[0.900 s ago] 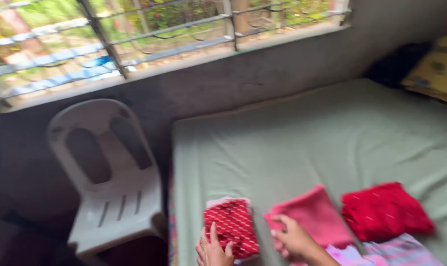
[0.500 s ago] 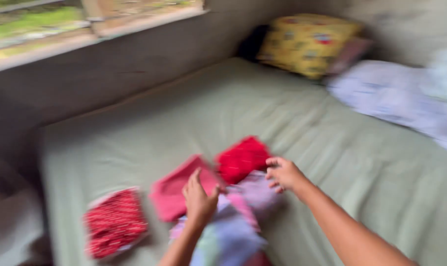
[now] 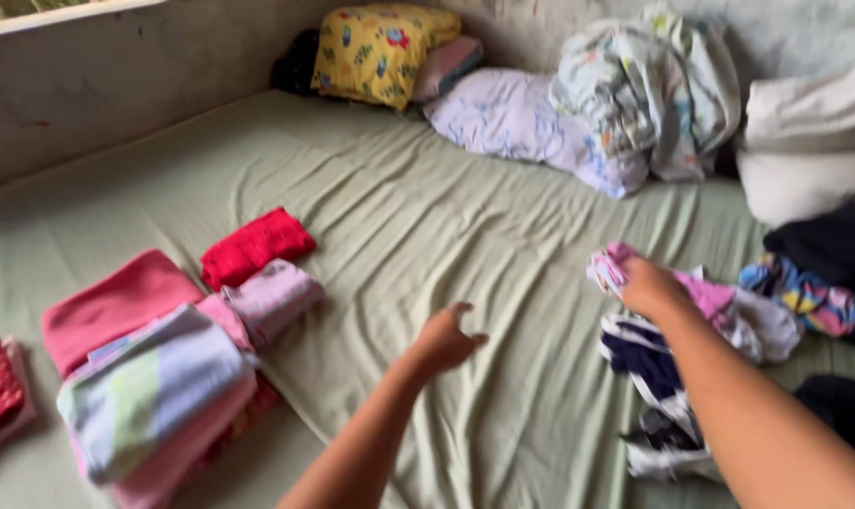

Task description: The person sits on a bed and folds various pieces of clothing, including shirts and underwear, by hand. They place each folded item into neat stacks on the bed.

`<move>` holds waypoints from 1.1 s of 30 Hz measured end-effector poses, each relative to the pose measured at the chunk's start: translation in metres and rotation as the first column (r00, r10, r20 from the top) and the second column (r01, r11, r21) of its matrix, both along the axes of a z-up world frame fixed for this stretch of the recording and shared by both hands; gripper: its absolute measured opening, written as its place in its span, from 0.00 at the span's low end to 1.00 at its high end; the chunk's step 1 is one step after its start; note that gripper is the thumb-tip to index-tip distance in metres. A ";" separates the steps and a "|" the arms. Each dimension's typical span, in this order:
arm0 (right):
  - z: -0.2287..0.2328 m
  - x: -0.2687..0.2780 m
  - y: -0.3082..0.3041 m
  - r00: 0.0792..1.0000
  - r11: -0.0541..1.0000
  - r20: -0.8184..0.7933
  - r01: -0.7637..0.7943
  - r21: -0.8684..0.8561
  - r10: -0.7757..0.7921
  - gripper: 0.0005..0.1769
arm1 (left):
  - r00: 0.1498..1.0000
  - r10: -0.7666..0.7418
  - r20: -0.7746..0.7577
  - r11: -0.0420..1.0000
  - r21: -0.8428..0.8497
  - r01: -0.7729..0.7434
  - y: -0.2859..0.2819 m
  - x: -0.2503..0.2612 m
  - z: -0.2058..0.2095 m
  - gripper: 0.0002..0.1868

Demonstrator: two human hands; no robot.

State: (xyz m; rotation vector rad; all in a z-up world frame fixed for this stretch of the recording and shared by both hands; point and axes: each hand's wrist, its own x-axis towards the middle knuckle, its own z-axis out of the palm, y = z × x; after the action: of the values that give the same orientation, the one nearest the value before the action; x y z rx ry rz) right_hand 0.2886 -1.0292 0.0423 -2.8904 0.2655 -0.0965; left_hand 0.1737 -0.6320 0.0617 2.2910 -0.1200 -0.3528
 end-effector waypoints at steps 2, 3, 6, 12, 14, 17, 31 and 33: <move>-0.034 -0.035 -0.046 1.000 0.999 -0.016 0.025 -0.022 -0.025 0.35 | 0.999 -0.042 -0.015 0.996 0.082 0.043 -0.035 -0.032 -0.003 0.40; -0.051 -0.053 -0.069 0.998 0.997 -0.022 0.053 -0.061 -0.054 0.40 | 0.996 -0.090 -0.024 0.985 0.147 0.093 -0.052 -0.048 -0.003 0.40; -0.082 -0.080 -0.114 0.999 0.998 0.034 -0.003 -0.064 0.005 0.46 | 0.982 -0.187 0.009 0.912 0.373 0.170 -0.085 -0.032 -0.015 0.41; -0.020 -0.105 -0.085 0.994 0.978 0.013 0.107 0.177 -0.111 0.38 | 0.990 -0.130 -0.058 0.853 0.503 0.142 -0.102 0.006 -0.087 0.32; -0.023 -0.096 -0.085 0.991 0.978 0.001 0.134 0.161 -0.135 0.39 | 0.993 -0.088 -0.073 0.834 0.541 0.113 -0.110 -0.010 -0.066 0.33; -0.122 -0.047 -0.145 0.991 0.994 0.090 0.100 0.048 -0.104 0.34 | 0.996 -0.048 -0.076 0.819 0.567 0.083 -0.114 -0.021 -0.061 0.36; -0.074 -0.012 -0.125 0.984 0.991 -0.135 -0.122 -0.055 0.114 0.33 | 0.998 -0.043 0.047 0.903 0.430 0.019 -0.091 -0.057 -0.071 0.38; -0.098 0.014 -0.140 0.883 0.967 -0.440 -0.233 -0.106 0.164 0.26 | 0.996 -0.047 0.073 0.916 0.401 0.014 -0.088 -0.047 -0.096 0.34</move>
State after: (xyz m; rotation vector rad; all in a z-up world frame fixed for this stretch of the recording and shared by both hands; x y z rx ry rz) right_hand 0.3024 -1.1695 -0.0554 -3.0430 0.0301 0.5878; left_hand 0.1268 -0.7197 -0.0339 2.7149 -0.1342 -0.3231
